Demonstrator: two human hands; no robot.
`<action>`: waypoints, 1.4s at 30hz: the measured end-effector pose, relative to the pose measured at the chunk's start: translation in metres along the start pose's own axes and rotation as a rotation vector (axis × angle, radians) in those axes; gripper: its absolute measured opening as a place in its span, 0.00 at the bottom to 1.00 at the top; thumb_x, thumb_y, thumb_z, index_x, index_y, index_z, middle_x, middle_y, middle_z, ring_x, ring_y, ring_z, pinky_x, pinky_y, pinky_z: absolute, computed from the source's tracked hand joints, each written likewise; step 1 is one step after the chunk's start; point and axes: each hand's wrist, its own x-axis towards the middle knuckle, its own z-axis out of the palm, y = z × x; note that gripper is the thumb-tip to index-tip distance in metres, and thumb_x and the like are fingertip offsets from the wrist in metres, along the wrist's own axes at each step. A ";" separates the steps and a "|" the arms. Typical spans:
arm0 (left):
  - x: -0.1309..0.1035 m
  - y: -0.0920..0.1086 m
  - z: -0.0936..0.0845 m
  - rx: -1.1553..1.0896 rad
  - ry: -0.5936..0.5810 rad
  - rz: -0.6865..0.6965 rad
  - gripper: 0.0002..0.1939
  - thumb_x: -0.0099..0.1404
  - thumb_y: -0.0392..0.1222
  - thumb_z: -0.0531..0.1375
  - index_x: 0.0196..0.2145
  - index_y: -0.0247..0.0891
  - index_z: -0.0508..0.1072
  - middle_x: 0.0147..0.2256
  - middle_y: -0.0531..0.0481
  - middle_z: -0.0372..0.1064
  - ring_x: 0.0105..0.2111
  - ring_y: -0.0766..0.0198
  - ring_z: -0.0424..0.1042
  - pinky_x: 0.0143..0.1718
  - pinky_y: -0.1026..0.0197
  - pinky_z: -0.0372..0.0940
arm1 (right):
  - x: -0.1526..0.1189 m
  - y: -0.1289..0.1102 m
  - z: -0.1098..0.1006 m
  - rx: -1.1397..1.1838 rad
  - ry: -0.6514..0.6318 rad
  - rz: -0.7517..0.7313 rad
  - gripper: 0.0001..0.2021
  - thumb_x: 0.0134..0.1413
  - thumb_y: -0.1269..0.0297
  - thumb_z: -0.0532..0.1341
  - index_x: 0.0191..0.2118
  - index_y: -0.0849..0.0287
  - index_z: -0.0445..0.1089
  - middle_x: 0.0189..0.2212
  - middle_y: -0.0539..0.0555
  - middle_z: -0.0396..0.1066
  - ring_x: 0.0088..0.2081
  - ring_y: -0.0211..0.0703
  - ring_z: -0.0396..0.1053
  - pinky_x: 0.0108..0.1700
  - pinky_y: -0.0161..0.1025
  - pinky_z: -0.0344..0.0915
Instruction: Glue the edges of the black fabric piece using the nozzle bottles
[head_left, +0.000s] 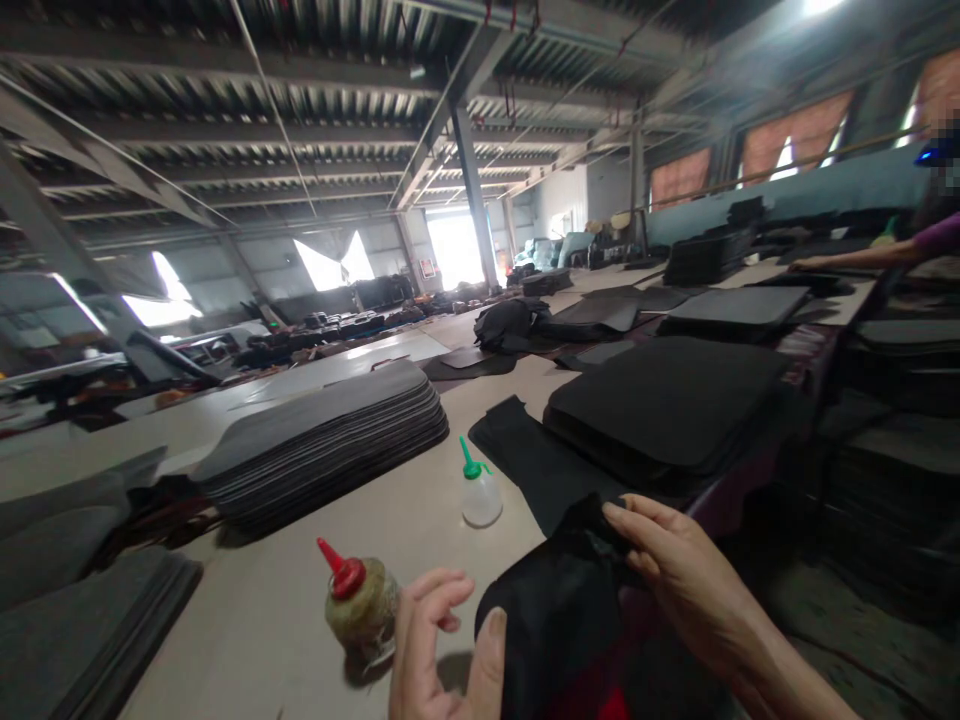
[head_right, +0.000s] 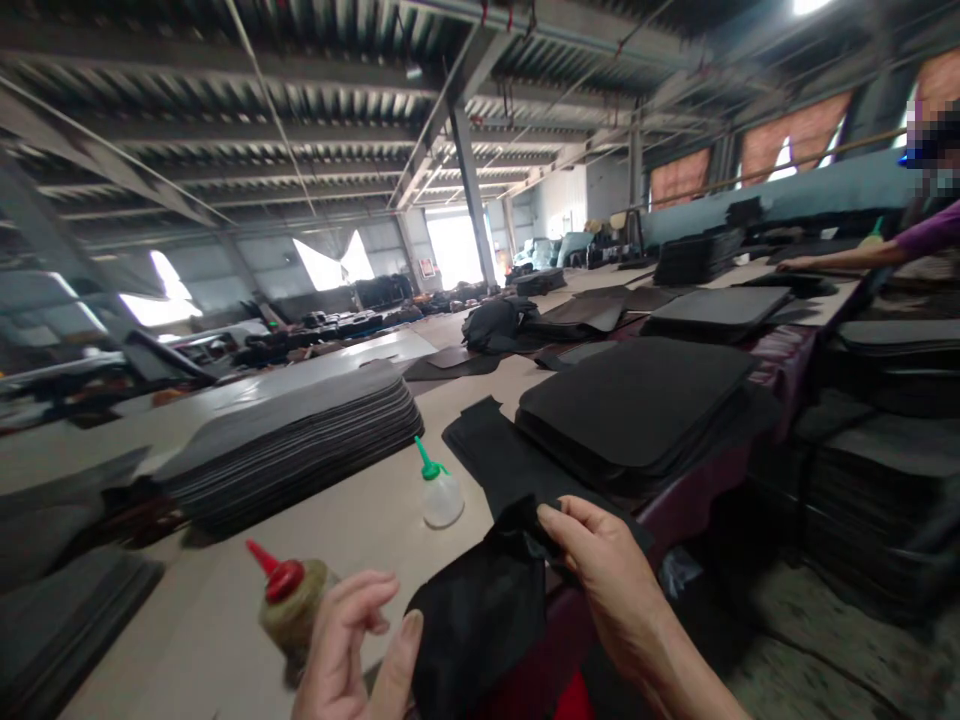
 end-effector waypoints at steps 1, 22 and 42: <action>0.001 0.001 0.000 -0.030 0.017 -0.015 0.10 0.63 0.47 0.64 0.42 0.46 0.72 0.48 0.49 0.68 0.44 0.59 0.68 0.46 0.60 0.62 | -0.001 -0.001 -0.001 0.017 0.005 0.008 0.23 0.49 0.44 0.65 0.32 0.62 0.63 0.28 0.50 0.64 0.27 0.33 0.61 0.29 0.28 0.58; 0.000 0.038 0.056 -1.187 -0.611 -1.162 0.23 0.54 0.45 0.72 0.46 0.34 0.80 0.40 0.37 0.81 0.43 0.43 0.80 0.52 0.44 0.71 | -0.044 0.014 -0.024 -0.795 -0.113 -0.854 0.11 0.60 0.69 0.61 0.44 0.49 0.76 0.54 0.49 0.70 0.60 0.38 0.65 0.63 0.33 0.65; -0.007 0.028 0.045 -0.964 -0.537 -1.207 0.23 0.48 0.47 0.76 0.39 0.34 0.77 0.28 0.48 0.77 0.25 0.67 0.73 0.28 0.67 0.65 | -0.032 0.022 -0.019 0.049 -0.166 0.267 0.19 0.47 0.53 0.70 0.38 0.64 0.71 0.29 0.50 0.70 0.29 0.33 0.64 0.32 0.28 0.60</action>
